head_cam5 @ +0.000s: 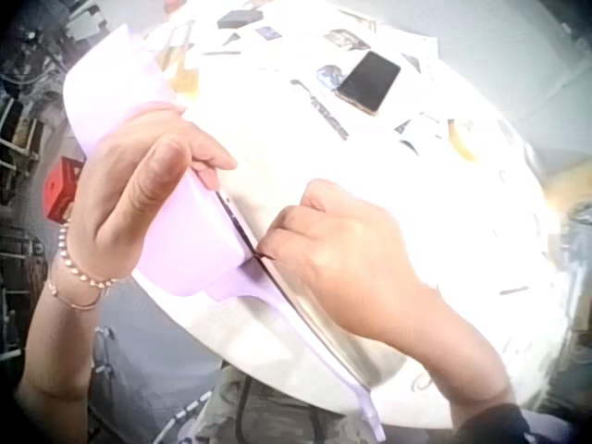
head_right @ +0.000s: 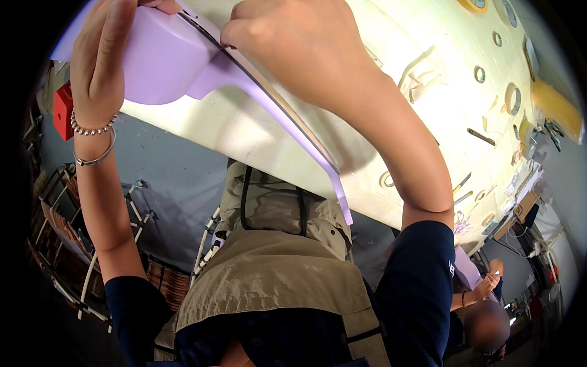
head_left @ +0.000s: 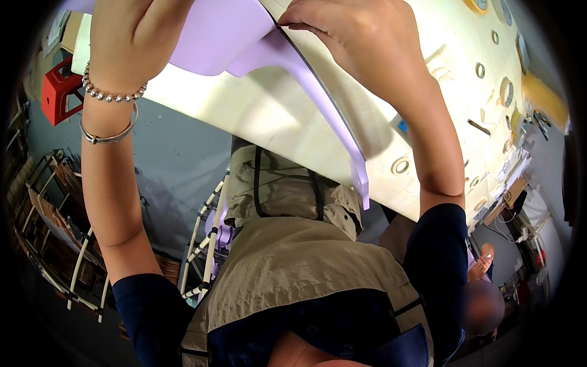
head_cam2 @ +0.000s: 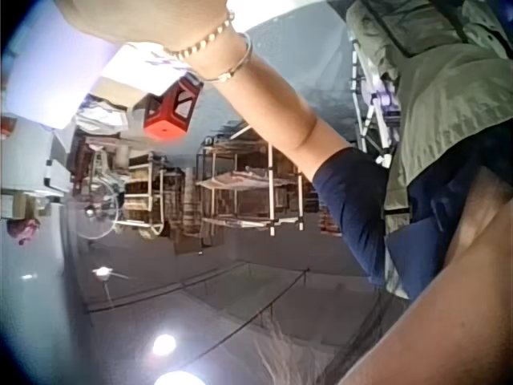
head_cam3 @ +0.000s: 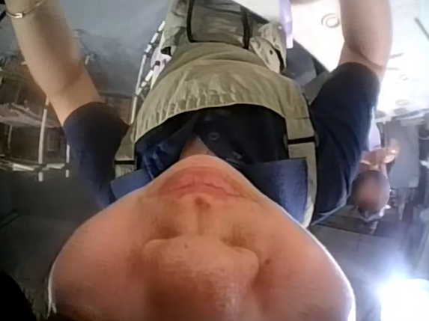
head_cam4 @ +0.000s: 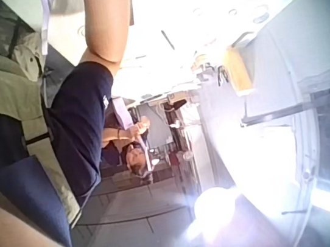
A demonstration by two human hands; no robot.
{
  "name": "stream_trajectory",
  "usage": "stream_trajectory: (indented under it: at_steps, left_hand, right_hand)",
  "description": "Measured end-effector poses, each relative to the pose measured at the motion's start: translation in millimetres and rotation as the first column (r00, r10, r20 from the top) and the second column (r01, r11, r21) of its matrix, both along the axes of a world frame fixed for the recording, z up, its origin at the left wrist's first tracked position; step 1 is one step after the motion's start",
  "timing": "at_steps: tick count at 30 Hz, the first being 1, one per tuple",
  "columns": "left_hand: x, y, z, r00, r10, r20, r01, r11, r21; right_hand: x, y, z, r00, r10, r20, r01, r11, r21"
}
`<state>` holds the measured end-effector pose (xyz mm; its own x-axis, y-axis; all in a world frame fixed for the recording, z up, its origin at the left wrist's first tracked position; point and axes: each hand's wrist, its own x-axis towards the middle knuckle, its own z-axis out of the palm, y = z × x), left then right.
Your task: The person sands the edges of a purple guitar neck using a sanding block and a small tool. They repeatedly pick up the neck, sand the edges, inspect the surface, and place it on a rack before repeating the process with another neck.
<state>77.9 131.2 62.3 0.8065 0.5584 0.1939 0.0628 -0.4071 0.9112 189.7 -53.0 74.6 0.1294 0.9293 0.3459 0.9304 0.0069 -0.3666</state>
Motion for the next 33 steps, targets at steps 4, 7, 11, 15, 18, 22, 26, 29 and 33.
stream_trajectory:
  at_steps: [4,7,11,15,18,22,26,29,33]
  left_hand:
    - [3,-6,13,0.997,-0.068,-0.026,0.071,0.985,0.156]
    - [4,-7,35,0.929,-0.368,0.046,0.269,0.754,0.599]
    - [2,-7,35,0.93,-0.366,0.038,0.272,0.755,0.597]
    - [3,-6,34,0.926,-0.375,0.04,0.282,0.759,0.587]
    - [2,0,34,0.919,-0.392,0.037,0.293,0.743,0.602]
    - [2,-5,35,0.926,-0.376,0.035,0.282,0.752,0.596]
    - [1,-9,43,0.92,-0.392,-0.018,0.319,0.72,0.617]
    - [1,-6,43,0.924,-0.383,0.003,0.291,0.708,0.643]
    - [3,3,0,0.996,-0.082,0.037,0.075,0.981,0.178]
  right_hand:
    - [2,-3,-2,1.0,0.015,0.0,-0.015,1.0,0.009]
    - [-1,-2,-3,1.0,-0.009,0.002,0.009,1.0,0.008]
    - [-1,-5,-3,1.0,0.012,-0.002,-0.012,1.0,0.002]
    - [1,-5,-3,1.0,0.02,-0.014,-0.02,1.0,0.0]
    - [-2,-3,-2,1.0,-0.005,-0.028,0.005,1.0,0.013]
    - [0,-10,-3,0.999,0.033,-0.036,-0.033,0.999,-0.013]
    - [2,-23,-12,0.976,0.06,-0.212,-0.051,0.997,0.05]
    - [-10,-22,-14,0.621,-0.133,-0.772,0.069,0.991,-0.115]
    - [-14,-24,-44,0.216,-0.238,-0.947,0.049,0.971,-0.233]
